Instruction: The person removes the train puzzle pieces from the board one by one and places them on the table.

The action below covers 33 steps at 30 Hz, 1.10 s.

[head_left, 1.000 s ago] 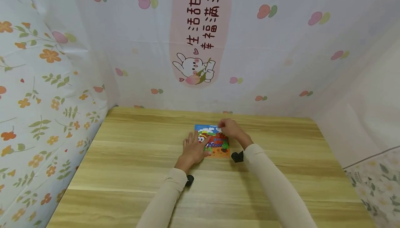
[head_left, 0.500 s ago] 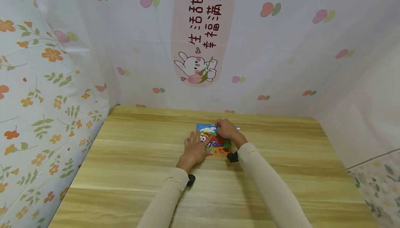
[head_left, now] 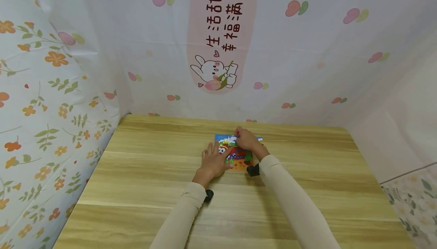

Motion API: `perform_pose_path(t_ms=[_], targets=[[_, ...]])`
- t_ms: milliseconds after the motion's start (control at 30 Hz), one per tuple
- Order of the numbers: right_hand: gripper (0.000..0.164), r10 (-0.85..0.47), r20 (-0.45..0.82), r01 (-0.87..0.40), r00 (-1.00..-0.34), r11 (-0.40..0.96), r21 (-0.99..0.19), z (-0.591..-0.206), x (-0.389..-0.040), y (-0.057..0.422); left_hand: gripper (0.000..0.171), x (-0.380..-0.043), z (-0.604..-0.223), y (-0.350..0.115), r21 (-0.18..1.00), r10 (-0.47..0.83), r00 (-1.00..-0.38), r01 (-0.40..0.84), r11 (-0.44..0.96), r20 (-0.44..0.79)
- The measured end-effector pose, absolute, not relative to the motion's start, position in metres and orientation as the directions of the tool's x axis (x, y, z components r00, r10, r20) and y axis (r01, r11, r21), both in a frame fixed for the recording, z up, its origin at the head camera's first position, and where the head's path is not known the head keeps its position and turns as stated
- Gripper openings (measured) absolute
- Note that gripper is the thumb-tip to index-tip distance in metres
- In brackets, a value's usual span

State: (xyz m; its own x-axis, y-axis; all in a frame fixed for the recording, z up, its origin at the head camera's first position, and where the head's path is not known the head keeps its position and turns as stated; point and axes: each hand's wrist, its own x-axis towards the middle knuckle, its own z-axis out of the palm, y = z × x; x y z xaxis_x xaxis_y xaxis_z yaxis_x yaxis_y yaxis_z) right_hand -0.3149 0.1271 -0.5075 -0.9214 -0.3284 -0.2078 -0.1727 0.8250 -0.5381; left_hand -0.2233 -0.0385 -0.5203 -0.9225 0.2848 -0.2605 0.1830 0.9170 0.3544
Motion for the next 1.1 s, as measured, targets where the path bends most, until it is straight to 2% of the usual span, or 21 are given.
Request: perform_pose_path(t_ms=[267,767,1100], targets=[[0.021,-0.309,-0.221,-0.133,-0.925,0.809,-0.573,-0.5005,-0.3118,0.1303,0.065,-0.2227,-0.5210,-0.0395,0.348,0.274,-0.927,0.176,0.921,-0.256],[0.014,-0.298,-0.194,-0.152,-0.935,0.828,-0.539,-0.4999,-0.3120,0.1342,0.065,-0.2219,-0.5180,-0.0387,0.320,0.276,-0.924,0.185,0.929,-0.266],[0.021,-0.265,-0.151,-0.142,-0.952,0.822,-0.552,-0.5040,-0.3103,0.1359,0.066,-0.2232,-0.5180,-0.0387,0.315,0.278,-0.918,0.186,0.931,-0.281]])
